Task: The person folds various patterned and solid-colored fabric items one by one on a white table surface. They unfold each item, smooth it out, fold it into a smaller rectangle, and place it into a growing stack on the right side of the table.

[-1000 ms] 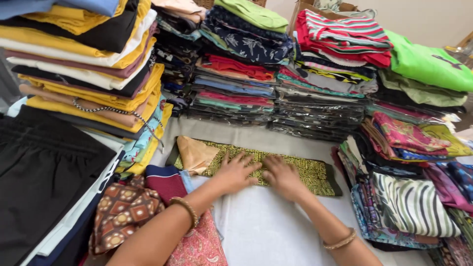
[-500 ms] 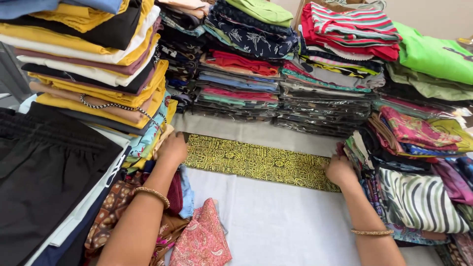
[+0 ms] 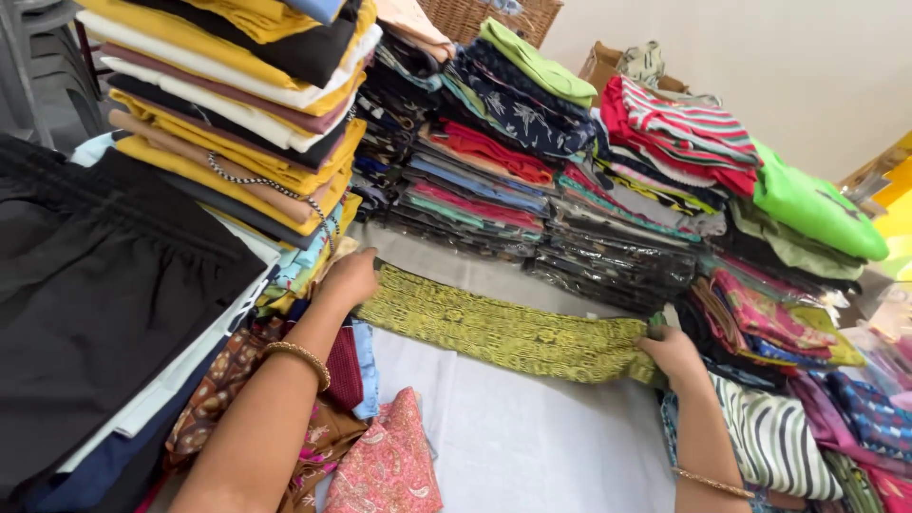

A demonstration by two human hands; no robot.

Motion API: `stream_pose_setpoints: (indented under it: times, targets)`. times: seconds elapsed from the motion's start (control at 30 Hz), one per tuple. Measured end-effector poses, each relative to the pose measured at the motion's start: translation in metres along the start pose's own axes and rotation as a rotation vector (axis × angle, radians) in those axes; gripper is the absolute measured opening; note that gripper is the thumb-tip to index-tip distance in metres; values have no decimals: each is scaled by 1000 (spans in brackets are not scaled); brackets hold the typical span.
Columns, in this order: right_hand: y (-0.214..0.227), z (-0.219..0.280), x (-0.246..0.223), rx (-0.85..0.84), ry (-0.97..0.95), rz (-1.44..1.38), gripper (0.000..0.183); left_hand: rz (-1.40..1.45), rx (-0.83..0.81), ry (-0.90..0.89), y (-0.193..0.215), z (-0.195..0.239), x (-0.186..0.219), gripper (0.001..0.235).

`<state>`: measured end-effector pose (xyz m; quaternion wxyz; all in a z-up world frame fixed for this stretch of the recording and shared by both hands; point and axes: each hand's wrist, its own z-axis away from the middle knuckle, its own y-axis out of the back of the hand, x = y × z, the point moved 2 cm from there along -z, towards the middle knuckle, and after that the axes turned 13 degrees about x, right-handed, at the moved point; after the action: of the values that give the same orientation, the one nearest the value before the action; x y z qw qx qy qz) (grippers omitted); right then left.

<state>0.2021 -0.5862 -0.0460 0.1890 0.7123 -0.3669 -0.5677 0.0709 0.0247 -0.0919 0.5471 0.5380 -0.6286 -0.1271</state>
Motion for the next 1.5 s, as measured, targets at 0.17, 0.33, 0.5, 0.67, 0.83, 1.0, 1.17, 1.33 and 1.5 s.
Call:
stream_pose_setpoints:
  times: [0.17,0.33,0.5,0.67,0.83,1.0,1.17,1.33,1.5]
  targets:
    - [14,-2,-31,119,-22,131,41,165,-83,1,-15,-6,-2,52]
    - [-54,52,-164,-124,-99,-381,37,245,-82,67,-17,-9,0,46]
    - [-162,114,-277,-224,47,-349,43,341,-79,154,-19,-6,-5,43]
    - [-198,140,-314,-398,52,-463,48,302,72,12,-63,-28,-32,39]
    - [-170,88,-240,-205,84,-204,43,323,98,-18,-61,-25,-28,37]
    - [-169,80,-167,-156,88,348,52,270,35,-4,-37,-14,-12,43]
    - [-159,99,-166,-233,68,145,42,219,-7,-8,-26,-7,3,47]
    - [-85,53,-115,-153,-91,-208,32,693,-455,347,3,20,40,48]
    - [-36,37,-72,-36,-143,-123,31,724,-508,242,-14,21,48,45]
